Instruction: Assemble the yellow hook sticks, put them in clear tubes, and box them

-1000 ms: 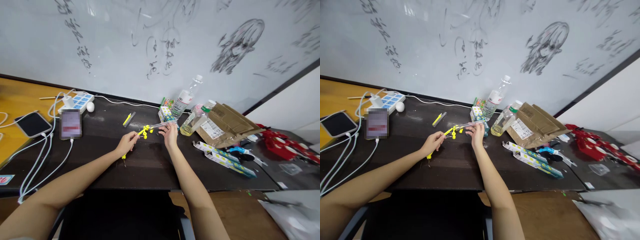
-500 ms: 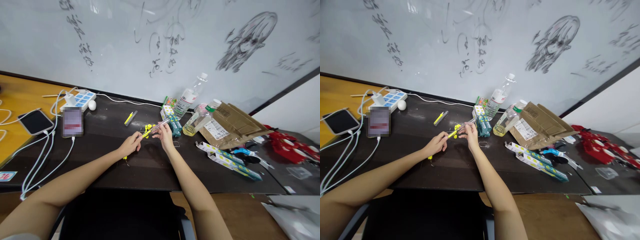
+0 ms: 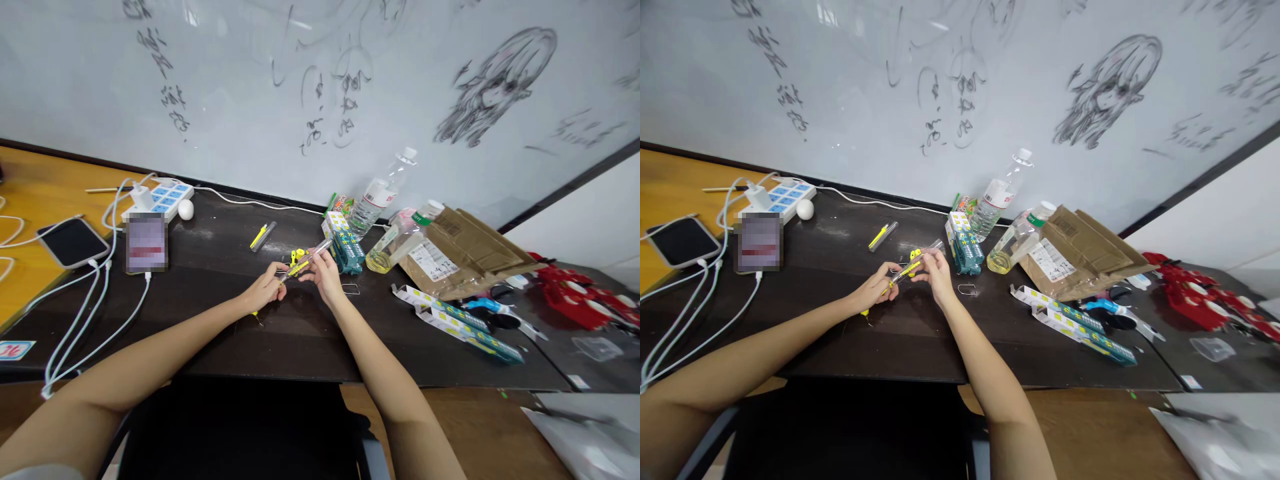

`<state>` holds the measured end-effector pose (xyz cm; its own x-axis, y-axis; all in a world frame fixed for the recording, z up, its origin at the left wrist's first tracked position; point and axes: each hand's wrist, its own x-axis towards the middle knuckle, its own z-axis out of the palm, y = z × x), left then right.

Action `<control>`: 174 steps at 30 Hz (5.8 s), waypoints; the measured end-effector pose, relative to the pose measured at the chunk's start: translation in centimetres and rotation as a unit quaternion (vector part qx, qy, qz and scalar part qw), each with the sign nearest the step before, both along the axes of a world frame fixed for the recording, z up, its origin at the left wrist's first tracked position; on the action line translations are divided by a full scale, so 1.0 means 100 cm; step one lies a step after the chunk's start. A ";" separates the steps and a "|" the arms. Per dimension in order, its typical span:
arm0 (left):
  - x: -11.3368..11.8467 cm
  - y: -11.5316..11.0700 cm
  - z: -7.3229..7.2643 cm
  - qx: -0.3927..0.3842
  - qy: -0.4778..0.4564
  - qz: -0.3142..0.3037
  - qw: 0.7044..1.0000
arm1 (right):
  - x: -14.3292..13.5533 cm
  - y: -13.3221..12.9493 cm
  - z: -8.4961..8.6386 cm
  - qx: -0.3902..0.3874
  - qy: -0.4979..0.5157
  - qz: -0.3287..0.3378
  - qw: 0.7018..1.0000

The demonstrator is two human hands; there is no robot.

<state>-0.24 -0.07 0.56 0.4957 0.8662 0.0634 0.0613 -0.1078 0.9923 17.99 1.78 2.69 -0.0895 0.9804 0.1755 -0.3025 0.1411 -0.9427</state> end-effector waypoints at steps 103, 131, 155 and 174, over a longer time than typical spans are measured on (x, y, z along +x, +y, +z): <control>0.000 0.007 -0.007 0.019 0.026 -0.048 0.998 | -0.003 -0.002 -0.001 0.090 -0.058 -0.046 0.993; -0.004 0.014 -0.012 -0.150 -0.069 -0.167 0.972 | 0.000 -0.001 -0.002 0.055 -0.062 0.002 0.997; -0.002 0.000 0.002 -0.300 -0.200 -0.174 0.916 | 0.007 0.003 -0.003 0.037 -0.036 0.069 0.996; 0.011 -0.002 -0.006 -0.059 -0.044 -0.110 0.991 | -0.006 -0.007 0.000 0.097 -0.110 -0.011 0.989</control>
